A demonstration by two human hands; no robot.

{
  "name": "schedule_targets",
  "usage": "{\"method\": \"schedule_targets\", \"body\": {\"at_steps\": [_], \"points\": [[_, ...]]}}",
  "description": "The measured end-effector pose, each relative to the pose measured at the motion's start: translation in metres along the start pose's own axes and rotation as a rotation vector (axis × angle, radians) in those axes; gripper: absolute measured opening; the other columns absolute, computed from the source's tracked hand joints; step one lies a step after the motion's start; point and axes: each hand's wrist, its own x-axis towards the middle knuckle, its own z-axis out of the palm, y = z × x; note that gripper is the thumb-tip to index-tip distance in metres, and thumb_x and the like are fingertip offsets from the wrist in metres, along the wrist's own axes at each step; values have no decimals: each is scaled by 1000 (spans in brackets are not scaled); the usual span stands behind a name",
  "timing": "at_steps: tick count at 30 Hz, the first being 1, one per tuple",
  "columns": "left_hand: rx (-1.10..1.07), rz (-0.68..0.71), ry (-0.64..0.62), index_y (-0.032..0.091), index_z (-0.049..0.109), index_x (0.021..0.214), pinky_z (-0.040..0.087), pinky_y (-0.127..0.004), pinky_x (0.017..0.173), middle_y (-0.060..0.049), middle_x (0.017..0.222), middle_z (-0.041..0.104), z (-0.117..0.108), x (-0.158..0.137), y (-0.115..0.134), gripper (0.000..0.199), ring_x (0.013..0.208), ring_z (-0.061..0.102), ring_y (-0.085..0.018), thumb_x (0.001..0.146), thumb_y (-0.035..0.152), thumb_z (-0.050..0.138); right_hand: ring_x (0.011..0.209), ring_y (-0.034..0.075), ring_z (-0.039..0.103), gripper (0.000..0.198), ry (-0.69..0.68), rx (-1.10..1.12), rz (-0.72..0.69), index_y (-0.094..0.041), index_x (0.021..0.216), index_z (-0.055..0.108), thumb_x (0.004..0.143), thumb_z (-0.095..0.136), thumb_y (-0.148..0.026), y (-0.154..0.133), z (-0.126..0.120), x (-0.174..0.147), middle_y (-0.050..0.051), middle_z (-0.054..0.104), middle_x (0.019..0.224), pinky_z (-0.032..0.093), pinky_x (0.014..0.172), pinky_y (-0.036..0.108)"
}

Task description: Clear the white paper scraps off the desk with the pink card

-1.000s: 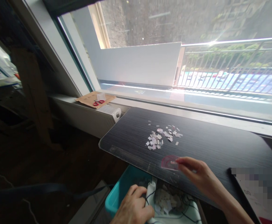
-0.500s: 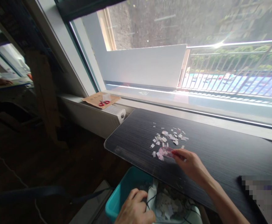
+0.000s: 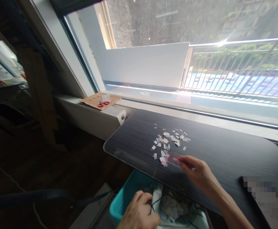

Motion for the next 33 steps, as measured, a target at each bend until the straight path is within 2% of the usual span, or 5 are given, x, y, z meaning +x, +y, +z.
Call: {"method": "schedule_targets", "body": {"at_steps": [11, 16, 23, 29, 33], "points": [[67, 82, 233, 21, 52, 62, 31, -35, 76, 2, 48, 35, 38, -7, -13, 27, 77, 49, -22, 86, 32, 57, 61, 16, 61, 29, 29, -36, 0, -17, 87, 73, 83, 49, -32, -10, 10, 12, 4, 72, 73, 45, 59, 24], [129, 85, 158, 21, 54, 61, 32, -34, 77, 2, 48, 35, 38, -10, -13, 29, 79, 49, -23, 84, 37, 61, 61, 16, 60, 28, 61, -48, -11, -18, 87, 73, 80, 49, -31, -14, 13, 17, 4, 72, 74, 44, 58, 24], [41, 82, 298, 21, 53, 61, 31, -35, 77, 1, 46, 36, 34, -7, -12, 34, 76, 48, -22, 92, 32, 48, 57, 15, 59, 27, 23, -101, 65, -19, 85, 72, 80, 49, -30, -21, 10, 20, 1, 68, 65, 41, 55, 23], [58, 31, 25, 22, 57, 69, 33, -34, 82, 0, 54, 46, 6, 0, -3, 21, 85, 49, -23, 88, 29, 56, 56, 14, 57, 25, 21, -98, 26, -19, 84, 72, 77, 50, -27, -17, 11, 18, 1, 68, 65, 40, 54, 22], [56, 26, 5, 22, 57, 69, 33, -34, 84, 1, 55, 48, 0, 1, 0, 19, 86, 50, -22, 86, 29, 61, 58, 14, 58, 27, 43, -61, -31, -18, 87, 72, 81, 48, -28, -25, 15, 23, 2, 68, 68, 41, 56, 22]]}}
